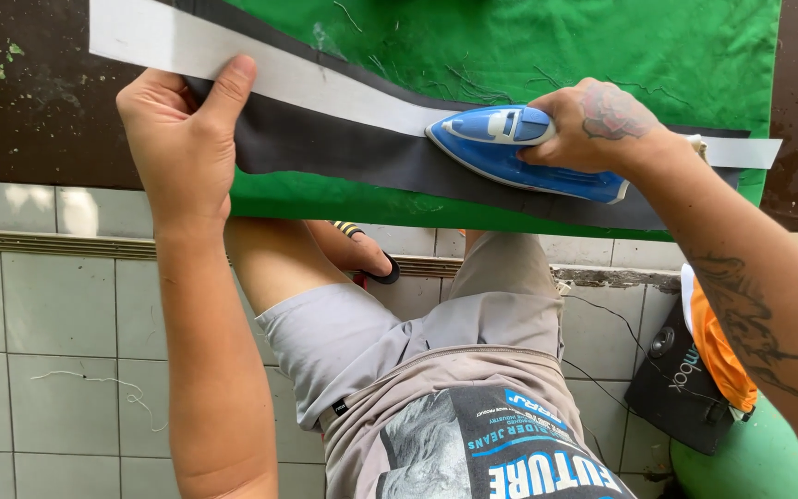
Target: Ironing a decorative fabric strip onto a larger piece of green fabric on a work table.
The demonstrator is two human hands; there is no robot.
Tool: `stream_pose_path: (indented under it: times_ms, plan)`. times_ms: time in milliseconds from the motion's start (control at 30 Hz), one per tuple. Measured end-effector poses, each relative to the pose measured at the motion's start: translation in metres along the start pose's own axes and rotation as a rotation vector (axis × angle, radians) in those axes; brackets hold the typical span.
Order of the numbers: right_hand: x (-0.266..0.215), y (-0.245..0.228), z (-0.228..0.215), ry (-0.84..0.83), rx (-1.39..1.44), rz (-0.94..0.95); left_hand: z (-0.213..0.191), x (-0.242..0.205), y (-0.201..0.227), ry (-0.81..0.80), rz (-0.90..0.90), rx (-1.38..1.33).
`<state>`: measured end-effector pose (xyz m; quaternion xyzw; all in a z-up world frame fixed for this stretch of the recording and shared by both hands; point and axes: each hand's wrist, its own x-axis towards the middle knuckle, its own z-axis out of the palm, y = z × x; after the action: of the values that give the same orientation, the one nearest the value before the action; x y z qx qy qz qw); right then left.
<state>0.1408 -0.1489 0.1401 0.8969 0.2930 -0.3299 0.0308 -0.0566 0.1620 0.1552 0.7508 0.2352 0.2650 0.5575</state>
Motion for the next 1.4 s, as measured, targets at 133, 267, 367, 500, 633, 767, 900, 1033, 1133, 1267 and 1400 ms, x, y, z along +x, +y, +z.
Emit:
stream_pose_path:
  times_ms: [133, 267, 367, 500, 633, 767, 900, 1033, 1133, 1267, 1400]
  plan:
    - [-0.005, 0.009, -0.001, -0.028, -0.003, -0.014, 0.004, -0.012, 0.021, -0.036, -0.012, 0.031]
    - [-0.013, 0.030, 0.002, -0.053, -0.042, 0.038, 0.005, -0.020, 0.039, -0.060, 0.030, 0.007]
    - [-0.021, 0.051, 0.005, -0.050, -0.053, 0.079, 0.005, -0.023, 0.053, -0.077, 0.076, -0.004]
    - [-0.035, 0.075, 0.007, -0.057, -0.046, 0.131, -0.001, -0.026, 0.054, -0.065, 0.117, 0.054]
    - [-0.061, 0.094, -0.006, -0.074, 0.148, 0.210, -0.001, -0.026, 0.045, -0.052, 0.114, 0.033]
    - [-0.077, 0.140, -0.006, 0.016, 0.244, 0.252, -0.003, -0.025, 0.038, -0.056, 0.116, 0.044]
    - [-0.083, 0.167, 0.000, 0.034, 0.255, 0.343, -0.004, -0.025, 0.036, -0.038, 0.078, 0.053]
    - [-0.072, 0.153, 0.007, 0.038, 0.235, 0.388, -0.004, -0.022, 0.029, -0.024, 0.120, 0.024]
    - [-0.062, 0.139, 0.009, 0.053, 0.288, 0.339, -0.008, -0.021, 0.023, -0.017, 0.141, 0.022]
    - [-0.053, 0.103, 0.001, 0.008, 0.151, 0.256, -0.008, -0.019, 0.021, 0.042, 0.230, -0.009]
    - [-0.036, 0.077, 0.004, -0.008, 0.062, 0.150, -0.007, -0.021, 0.028, 0.020, 0.300, -0.007]
